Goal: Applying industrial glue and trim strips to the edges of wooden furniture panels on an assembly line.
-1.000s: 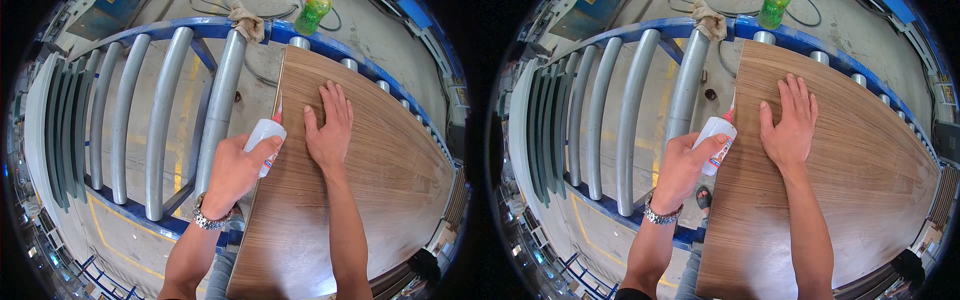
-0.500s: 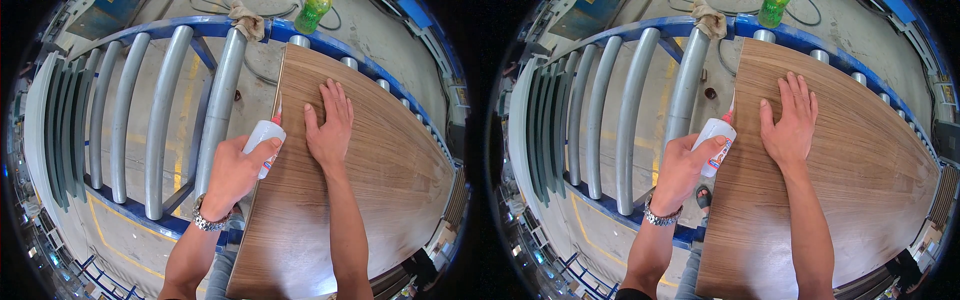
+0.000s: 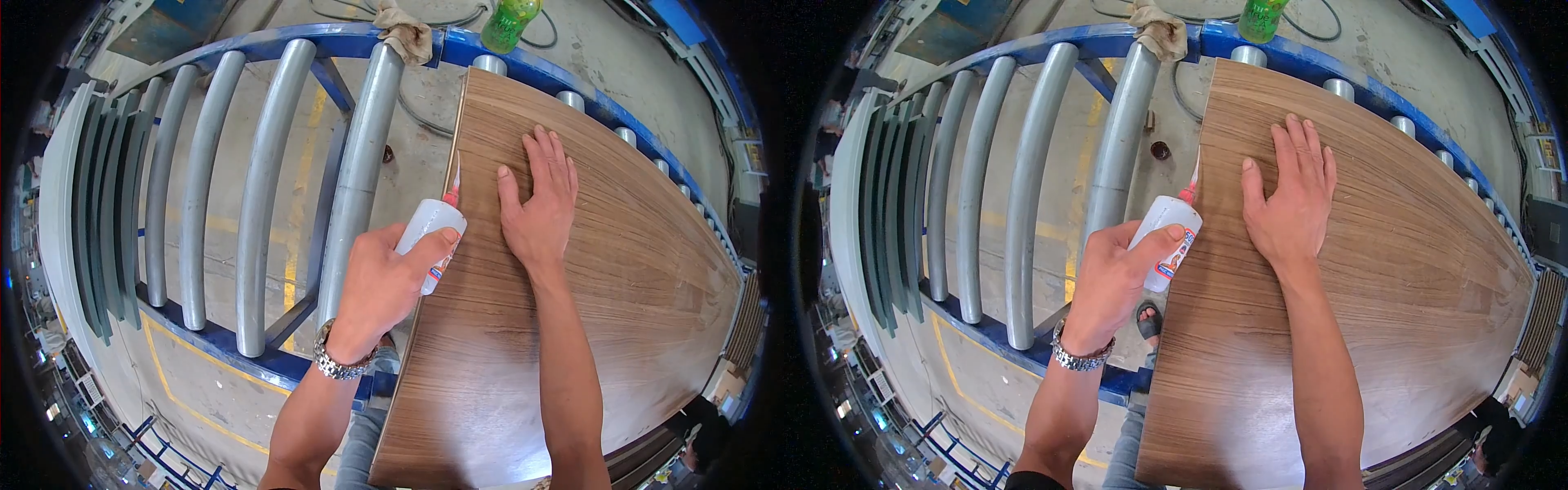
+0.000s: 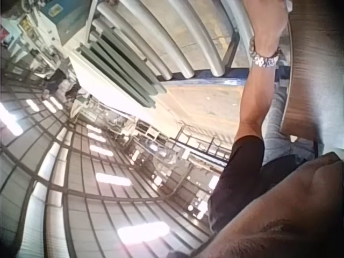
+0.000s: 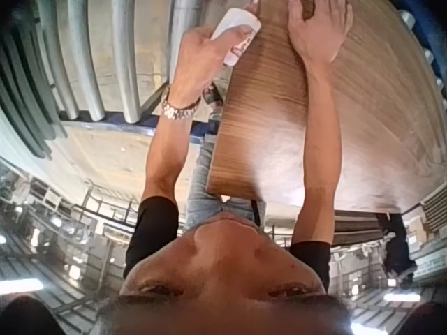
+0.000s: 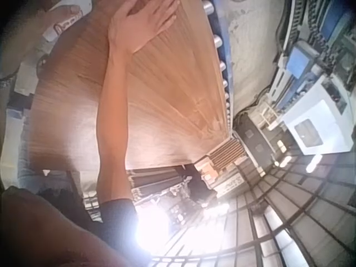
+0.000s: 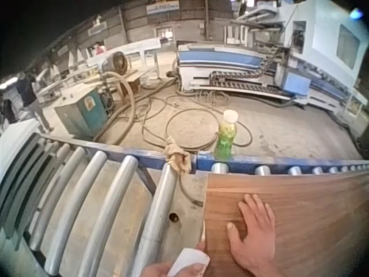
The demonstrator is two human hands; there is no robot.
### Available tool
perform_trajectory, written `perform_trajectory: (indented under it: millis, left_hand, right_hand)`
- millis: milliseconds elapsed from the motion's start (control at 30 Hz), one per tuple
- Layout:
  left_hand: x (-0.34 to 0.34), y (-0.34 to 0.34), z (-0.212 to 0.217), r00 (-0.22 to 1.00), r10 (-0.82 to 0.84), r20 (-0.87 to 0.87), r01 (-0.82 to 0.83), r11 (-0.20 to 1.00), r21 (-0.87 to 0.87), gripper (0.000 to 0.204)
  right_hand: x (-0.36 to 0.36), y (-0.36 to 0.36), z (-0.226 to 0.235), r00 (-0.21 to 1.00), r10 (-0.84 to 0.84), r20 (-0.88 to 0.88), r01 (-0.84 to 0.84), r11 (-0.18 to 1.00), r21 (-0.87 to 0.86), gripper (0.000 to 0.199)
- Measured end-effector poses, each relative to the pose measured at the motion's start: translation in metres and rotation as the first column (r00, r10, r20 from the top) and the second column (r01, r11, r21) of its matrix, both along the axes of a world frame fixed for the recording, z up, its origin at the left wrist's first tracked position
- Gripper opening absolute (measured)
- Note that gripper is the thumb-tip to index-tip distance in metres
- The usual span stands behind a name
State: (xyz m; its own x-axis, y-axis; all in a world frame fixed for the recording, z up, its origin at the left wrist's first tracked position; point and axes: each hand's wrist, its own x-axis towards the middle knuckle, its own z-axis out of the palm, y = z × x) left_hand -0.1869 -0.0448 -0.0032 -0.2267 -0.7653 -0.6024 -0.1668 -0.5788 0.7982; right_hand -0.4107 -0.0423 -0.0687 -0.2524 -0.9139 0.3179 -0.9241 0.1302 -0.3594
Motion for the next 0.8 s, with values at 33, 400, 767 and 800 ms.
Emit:
perform_trajectory:
  millis: [33, 400, 767, 800]
  left_hand:
    - [-0.0001, 0.0001, -0.0006, 1.000, -0.007, 0.007, 0.007, 1.000, 0.002, 0.044]
    - [0.0008, 0.0047, -0.0015, 1.000, 0.007, 0.001, -0.007, 1.000, 0.015, 0.043]
    - [0.0050, 0.0070, 0.0039, 0.999, -0.051, 0.014, 0.050, 0.997, 0.063, 0.044]
    - [0.0047, 0.0073, 0.0052, 0.999, -0.048, 0.013, 0.047, 0.997, 0.064, 0.044]
  right_hand:
    - [-0.0007, -0.0002, -0.0005, 1.000, 0.000, 0.001, 0.000, 1.000, 0.000, 0.053]
    - [-0.0013, 0.0016, -0.0019, 1.000, -0.008, -0.012, 0.008, 1.000, 0.024, 0.053]
    - [-0.0017, 0.0014, -0.0034, 1.000, -0.005, -0.019, 0.005, 1.000, 0.003, 0.053]
    - [-0.0015, 0.0014, -0.0029, 1.000, -0.007, -0.020, 0.007, 1.000, 0.003, 0.053]
